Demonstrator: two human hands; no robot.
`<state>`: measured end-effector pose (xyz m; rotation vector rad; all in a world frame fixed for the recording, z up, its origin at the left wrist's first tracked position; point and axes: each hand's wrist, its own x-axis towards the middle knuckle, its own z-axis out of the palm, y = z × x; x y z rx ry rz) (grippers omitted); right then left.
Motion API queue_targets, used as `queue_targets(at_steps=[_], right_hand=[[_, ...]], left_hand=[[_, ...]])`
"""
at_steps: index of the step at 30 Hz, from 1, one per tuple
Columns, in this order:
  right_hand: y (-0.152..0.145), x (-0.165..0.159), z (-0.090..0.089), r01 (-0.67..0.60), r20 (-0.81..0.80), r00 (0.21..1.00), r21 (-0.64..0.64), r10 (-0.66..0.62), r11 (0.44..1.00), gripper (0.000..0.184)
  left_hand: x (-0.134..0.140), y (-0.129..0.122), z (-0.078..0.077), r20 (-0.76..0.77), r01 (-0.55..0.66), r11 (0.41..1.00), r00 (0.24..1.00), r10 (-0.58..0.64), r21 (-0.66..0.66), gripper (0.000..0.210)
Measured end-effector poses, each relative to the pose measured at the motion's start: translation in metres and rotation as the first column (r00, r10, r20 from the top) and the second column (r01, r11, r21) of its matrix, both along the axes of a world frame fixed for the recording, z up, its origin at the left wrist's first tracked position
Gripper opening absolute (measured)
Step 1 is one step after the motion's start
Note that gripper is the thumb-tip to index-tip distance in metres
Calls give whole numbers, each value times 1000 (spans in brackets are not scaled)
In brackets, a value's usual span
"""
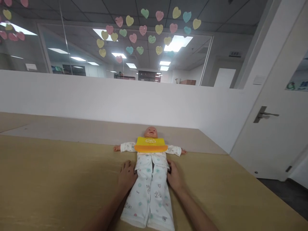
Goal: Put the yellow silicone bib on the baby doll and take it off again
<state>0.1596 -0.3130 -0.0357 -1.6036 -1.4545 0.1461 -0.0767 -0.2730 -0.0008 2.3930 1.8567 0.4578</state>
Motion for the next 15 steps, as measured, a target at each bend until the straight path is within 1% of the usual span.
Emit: queue_targets(at_steps=[3, 6, 8, 10, 13, 15], right_hand=[[0, -3, 3, -12, -92, 996, -9, 11, 1000, 44], [-1, -3, 5, 16, -83, 996, -55, -21, 998, 44], [-2, -2, 7, 58, -30, 998, -92, -61, 994, 44], [-3, -1, 10, 127, 58, 991, -143, -119, 982, 43], [-6, -2, 16, 249, 216, 956, -232, -200, 940, 40], [-8, -3, 22, 301, 304, 928, -274, -215, 913, 38]], left_hand=[[6, 2, 2, 18, -23, 1000, 1000, 23, 11, 32], [8, 2, 4, 60, -29, 999, 998, 28, 26, 35], [6, 2, 4, 87, -33, 998, 996, 28, 59, 34], [2, 3, 2, 110, -46, 994, 993, 35, 97, 32], [-4, 5, -1, 130, -63, 984, 991, 42, 166, 29], [-6, 6, -2, 131, -59, 975, 991, 31, 217, 29]])
